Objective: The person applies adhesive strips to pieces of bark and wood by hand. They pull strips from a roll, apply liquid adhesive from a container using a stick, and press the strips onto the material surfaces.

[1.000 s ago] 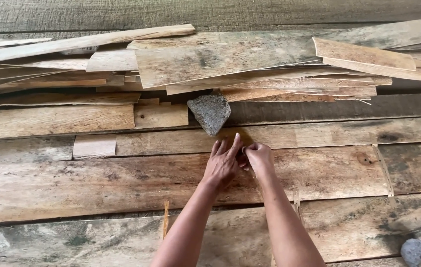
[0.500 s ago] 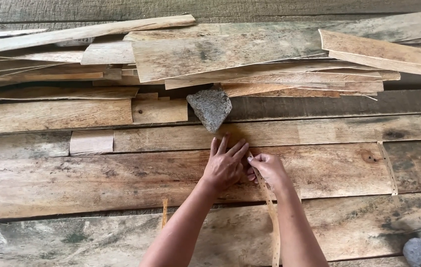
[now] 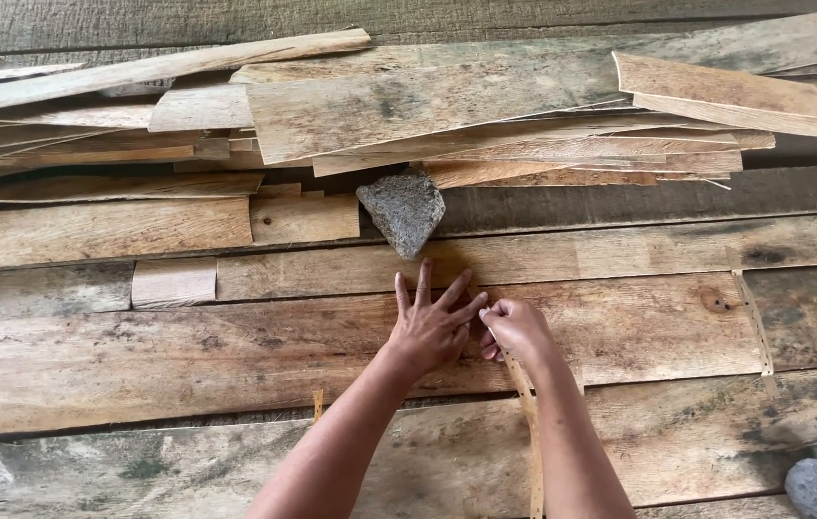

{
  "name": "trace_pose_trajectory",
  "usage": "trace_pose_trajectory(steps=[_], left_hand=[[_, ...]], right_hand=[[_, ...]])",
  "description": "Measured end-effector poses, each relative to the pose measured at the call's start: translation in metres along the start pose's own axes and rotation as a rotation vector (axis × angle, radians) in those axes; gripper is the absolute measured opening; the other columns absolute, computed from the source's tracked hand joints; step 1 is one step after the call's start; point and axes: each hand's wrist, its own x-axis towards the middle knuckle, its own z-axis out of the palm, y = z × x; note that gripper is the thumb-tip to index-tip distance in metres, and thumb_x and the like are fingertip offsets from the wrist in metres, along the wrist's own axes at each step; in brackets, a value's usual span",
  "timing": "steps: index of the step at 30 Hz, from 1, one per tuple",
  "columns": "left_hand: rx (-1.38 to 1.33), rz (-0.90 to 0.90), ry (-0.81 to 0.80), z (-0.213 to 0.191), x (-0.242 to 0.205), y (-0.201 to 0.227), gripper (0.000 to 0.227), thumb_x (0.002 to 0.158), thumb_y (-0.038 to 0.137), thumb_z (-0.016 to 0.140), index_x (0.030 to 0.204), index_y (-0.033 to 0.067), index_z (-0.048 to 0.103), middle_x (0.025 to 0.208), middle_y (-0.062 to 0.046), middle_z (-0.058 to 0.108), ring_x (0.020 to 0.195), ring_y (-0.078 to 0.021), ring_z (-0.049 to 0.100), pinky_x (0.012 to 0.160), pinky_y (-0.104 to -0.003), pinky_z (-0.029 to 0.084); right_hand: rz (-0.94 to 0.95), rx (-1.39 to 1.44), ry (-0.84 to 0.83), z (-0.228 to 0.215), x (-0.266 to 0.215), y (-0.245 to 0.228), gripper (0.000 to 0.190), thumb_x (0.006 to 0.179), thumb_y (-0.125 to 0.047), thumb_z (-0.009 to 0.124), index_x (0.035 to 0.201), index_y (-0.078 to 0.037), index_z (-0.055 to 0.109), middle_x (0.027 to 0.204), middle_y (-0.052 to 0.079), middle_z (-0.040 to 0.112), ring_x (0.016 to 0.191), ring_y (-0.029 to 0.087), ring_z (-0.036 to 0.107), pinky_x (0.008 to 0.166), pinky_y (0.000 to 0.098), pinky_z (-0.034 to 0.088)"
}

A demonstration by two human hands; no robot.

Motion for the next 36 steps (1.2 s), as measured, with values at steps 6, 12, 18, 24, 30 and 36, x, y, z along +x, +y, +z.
trace_pose_trajectory(steps=[6,12,18,24,30,36], left_hand=[[0.060,0.005,-0.155,-0.020,-0.004,0.002,0.055,0.101,0.045,0.036,0.155,0.0494,0.032,0.173,0.012,0.003,0.153,-0.0490,-0.020,0.116,-0.077,-0.001],[0.082,-0.007,-0.194,-0.021,-0.001,0.002,0.053,0.103,0.049,0.037,0.155,0.0524,0.029,0.173,0.012,-0.001,0.152,-0.0495,-0.021,0.116,-0.077,0.001],[0.046,-0.035,-0.232,-0.024,-0.001,0.005,0.053,0.104,0.048,0.037,0.155,0.0546,0.026,0.173,0.013,-0.002,0.152,-0.0478,-0.024,0.117,-0.076,-0.001],[0.023,-0.036,-0.214,-0.023,-0.003,0.004,0.052,0.104,0.048,0.038,0.155,0.0541,0.029,0.173,0.014,-0.001,0.152,-0.0462,-0.023,0.117,-0.075,-0.002],[-0.087,-0.028,-0.269,-0.021,0.000,-0.003,0.050,0.099,0.056,0.040,0.149,0.0560,0.041,0.172,0.014,-0.004,0.150,-0.0436,-0.030,0.113,-0.076,-0.013],[-0.519,-0.010,-0.141,-0.025,-0.011,-0.008,0.045,0.103,0.045,0.034,0.141,0.0430,0.058,0.174,0.002,0.004,0.154,-0.0364,-0.021,0.116,-0.067,-0.018]], right_hand=[[-0.033,-0.169,-0.068,-0.005,0.012,-0.004,0.021,0.087,-0.011,0.060,0.085,0.006,0.072,0.061,0.023,0.071,0.045,0.027,0.070,0.039,0.0336,0.057],[-0.054,-0.174,-0.131,-0.012,0.012,-0.013,0.019,0.088,-0.007,0.060,0.089,0.010,0.068,0.060,0.023,0.066,0.045,0.024,0.067,0.041,0.0308,0.057],[-0.061,-0.521,-0.207,-0.008,0.036,-0.005,0.018,0.090,-0.013,0.060,0.085,0.000,0.071,0.058,0.014,0.070,0.047,0.020,0.070,0.044,0.0302,0.059],[-0.026,-0.853,-0.194,-0.014,0.041,0.013,0.023,0.090,-0.021,0.056,0.078,-0.016,0.075,0.056,0.001,0.073,0.052,0.015,0.074,0.066,0.0317,0.061],[-0.069,-0.434,0.158,-0.017,0.002,-0.007,0.045,0.089,-0.057,0.069,0.113,-0.019,0.068,0.116,0.016,0.076,0.113,0.038,0.070,0.096,0.0501,0.053],[-0.086,-0.506,0.202,-0.003,0.012,0.003,0.049,0.083,-0.046,0.077,0.116,-0.018,0.056,0.111,0.016,0.075,0.116,0.042,0.067,0.100,0.0547,0.051]])
